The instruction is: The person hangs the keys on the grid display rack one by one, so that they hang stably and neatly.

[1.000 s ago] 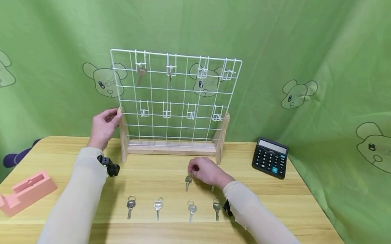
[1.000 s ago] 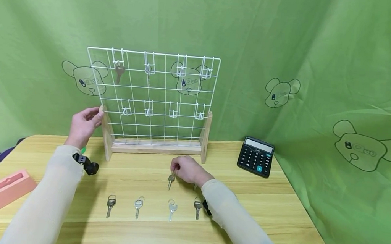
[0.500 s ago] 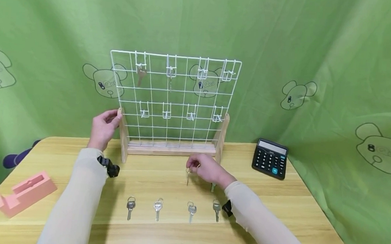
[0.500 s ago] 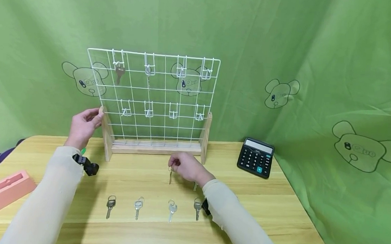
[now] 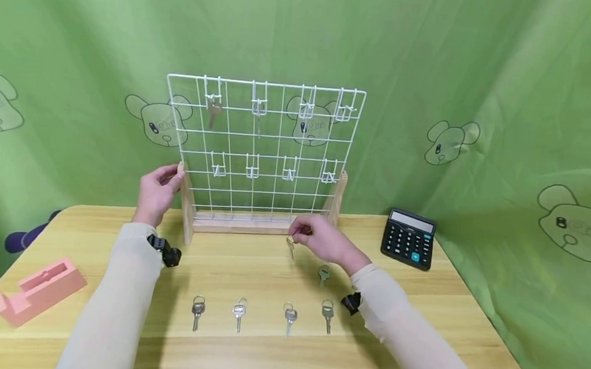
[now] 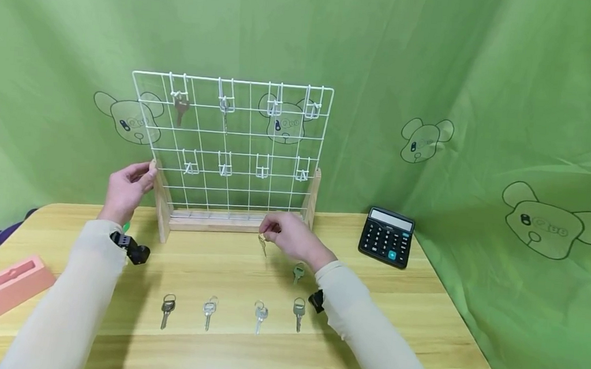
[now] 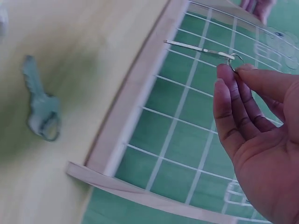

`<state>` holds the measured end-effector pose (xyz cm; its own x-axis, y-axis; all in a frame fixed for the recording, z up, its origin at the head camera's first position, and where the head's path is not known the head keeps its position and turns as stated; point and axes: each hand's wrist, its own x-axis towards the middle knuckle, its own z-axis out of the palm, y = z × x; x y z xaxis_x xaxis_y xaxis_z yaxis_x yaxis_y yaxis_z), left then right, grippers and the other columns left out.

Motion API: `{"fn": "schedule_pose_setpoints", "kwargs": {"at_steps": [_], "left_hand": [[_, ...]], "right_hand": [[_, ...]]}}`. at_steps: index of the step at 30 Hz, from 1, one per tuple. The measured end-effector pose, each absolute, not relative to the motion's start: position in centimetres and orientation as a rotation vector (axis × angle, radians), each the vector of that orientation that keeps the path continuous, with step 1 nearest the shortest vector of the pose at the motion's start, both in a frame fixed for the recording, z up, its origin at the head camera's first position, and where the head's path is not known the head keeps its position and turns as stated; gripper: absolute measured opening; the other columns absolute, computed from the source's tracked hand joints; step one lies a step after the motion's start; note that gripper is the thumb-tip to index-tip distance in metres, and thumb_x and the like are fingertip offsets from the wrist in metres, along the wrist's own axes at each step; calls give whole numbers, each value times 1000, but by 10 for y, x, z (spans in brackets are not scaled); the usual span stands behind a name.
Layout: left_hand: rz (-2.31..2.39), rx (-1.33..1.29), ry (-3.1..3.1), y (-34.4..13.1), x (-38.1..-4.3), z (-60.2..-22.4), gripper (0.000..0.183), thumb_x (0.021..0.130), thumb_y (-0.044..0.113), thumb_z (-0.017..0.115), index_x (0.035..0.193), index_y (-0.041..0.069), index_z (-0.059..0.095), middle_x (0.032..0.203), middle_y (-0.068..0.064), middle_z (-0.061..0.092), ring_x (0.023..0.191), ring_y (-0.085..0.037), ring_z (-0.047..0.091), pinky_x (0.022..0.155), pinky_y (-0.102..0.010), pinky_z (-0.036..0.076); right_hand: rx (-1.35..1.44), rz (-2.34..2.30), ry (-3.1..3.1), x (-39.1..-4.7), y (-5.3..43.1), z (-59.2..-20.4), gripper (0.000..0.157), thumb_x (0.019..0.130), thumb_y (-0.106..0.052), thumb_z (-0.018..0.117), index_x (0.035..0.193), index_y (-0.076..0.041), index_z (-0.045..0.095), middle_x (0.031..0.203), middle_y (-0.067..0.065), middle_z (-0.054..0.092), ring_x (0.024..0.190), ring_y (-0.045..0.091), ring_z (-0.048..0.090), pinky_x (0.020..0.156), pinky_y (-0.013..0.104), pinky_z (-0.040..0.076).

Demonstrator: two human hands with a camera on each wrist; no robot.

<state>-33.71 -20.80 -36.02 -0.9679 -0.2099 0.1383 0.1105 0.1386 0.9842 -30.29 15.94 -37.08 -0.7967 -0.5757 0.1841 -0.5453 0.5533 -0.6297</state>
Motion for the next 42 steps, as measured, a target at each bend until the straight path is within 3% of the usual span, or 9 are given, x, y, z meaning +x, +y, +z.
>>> {"fn": "schedule_pose_setpoints", "kwargs": {"at_steps": [17, 33, 42], "left_hand": [[-1904, 91, -2163, -207, -335, -361, 45, 100, 19, 58, 142, 4, 48, 141, -18, 50, 126, -28, 51, 105, -31, 45], [-1884, 88, -2170, -207, -335, -362, 44, 101, 18, 58, 141, 2, 49, 140, -18, 52, 125, -28, 52, 105, -32, 45], [-1883, 98, -2171, -206, -335, -361, 44, 101, 18, 57, 141, 3, 49, 140, -17, 52, 125, -27, 52, 105, -32, 45]], "right_hand": [[-974, -1146, 2840, -295, 155, -309, 10, 90, 0, 67, 100, -2, 69, 91, 4, 65, 79, 19, 63, 71, 28, 58], [-884, -1265, 2838, -297, 157, -279, 12, 91, 3, 65, 102, -3, 67, 93, 9, 67, 85, 24, 66, 76, 33, 60], [-868, -1332, 2890, -298, 156, -267, 13, 91, 2, 65, 104, -1, 69, 96, 6, 65, 85, 20, 64, 76, 30, 59]]}}
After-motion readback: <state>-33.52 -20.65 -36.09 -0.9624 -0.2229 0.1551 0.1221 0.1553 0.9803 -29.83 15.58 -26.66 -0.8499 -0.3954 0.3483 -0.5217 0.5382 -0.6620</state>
